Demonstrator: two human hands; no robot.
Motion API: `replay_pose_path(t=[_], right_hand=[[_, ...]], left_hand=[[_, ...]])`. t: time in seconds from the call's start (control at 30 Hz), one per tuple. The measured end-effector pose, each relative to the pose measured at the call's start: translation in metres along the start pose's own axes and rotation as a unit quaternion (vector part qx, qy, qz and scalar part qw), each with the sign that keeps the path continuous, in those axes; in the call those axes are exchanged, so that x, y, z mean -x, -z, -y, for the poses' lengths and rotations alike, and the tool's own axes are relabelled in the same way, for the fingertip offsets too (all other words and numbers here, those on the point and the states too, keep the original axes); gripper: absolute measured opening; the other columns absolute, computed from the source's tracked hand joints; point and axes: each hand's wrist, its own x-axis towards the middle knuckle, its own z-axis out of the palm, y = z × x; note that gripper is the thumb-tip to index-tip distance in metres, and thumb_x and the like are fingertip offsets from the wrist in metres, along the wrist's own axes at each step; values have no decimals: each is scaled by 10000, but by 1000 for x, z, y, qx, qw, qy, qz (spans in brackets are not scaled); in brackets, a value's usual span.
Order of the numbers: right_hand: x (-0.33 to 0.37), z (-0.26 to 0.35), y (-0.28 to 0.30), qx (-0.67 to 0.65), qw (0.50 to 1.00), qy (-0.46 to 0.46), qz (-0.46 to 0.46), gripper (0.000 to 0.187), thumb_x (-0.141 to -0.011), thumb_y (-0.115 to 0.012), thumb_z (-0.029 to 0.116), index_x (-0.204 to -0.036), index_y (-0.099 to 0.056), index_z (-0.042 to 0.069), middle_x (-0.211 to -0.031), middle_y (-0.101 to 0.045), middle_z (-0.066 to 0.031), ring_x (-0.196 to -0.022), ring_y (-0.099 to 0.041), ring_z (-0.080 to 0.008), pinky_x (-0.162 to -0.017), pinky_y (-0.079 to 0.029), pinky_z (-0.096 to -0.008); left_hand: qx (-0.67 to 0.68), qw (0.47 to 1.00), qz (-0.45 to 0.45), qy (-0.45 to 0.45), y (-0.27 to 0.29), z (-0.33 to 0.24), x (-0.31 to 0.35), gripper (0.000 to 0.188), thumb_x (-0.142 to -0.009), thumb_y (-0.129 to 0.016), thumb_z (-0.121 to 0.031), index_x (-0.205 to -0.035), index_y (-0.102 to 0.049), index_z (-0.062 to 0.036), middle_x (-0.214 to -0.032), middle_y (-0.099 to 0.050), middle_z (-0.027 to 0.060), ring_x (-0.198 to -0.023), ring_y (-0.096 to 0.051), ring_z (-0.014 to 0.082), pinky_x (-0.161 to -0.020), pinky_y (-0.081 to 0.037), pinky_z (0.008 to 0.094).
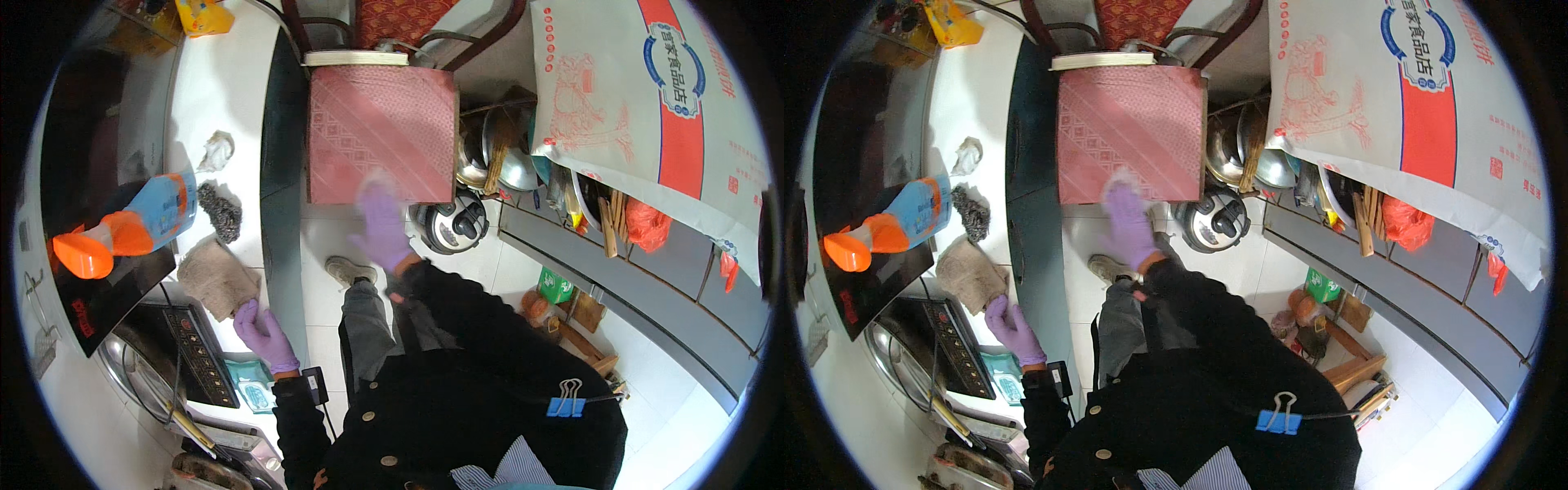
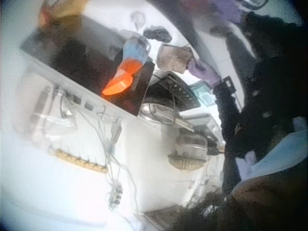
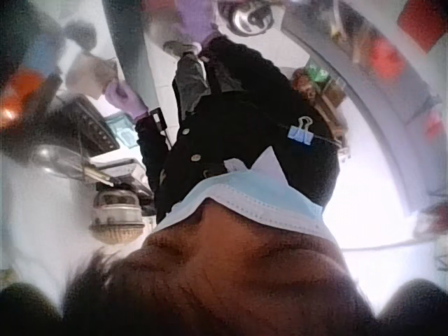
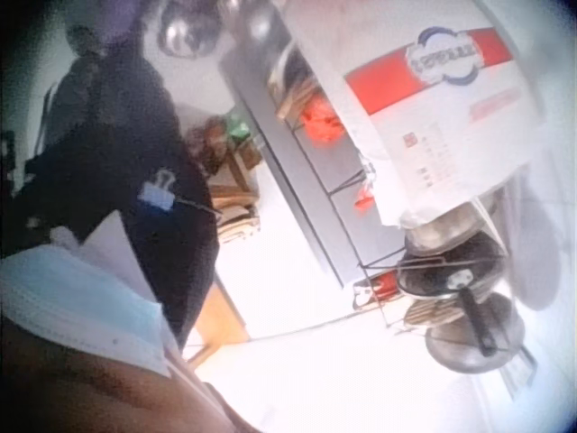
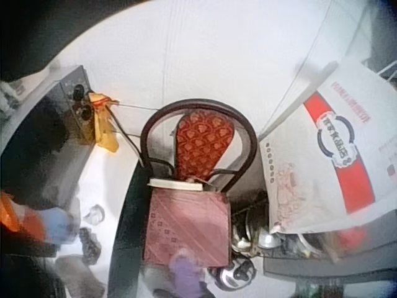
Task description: The person wipes a pink patterned mat on a chair with a cloth, then wipes the white countertop and stovetop area with a cloth and steel wool. They handle a spray bottle and a steel wool pad during the cleaning.
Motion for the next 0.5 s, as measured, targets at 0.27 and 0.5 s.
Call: replay_pose_path(t=[0.27, 0.5], right_hand=[[20, -66, 43, 59, 997, 5, 58, 962, -845, -682, 463, -1514, -242, -70, -1584, -207, -296, -1502, -163, -411, -1237, -131, -460], [-17, -12, 15, -19, 999, -23, 36, 960, -835, -703, 414, -1514, -236, -77, -1573, -219, -304, -1490, -160, -440, -1238, -127, -476]], left_hand=[[45, 998, -3, 34, -1, 0, -2, 259, -885, -621, 0, -1144, -613, -11, -1211, -506, 113, -1168, -509, 263, -1063, -407, 387], [1, 1000, -9, 18, -2, -3, -2, 249, -880, -626, -3, -1129, -620, -14, -1186, -525, 108, -1150, -518, 260, -1049, -414, 387]])
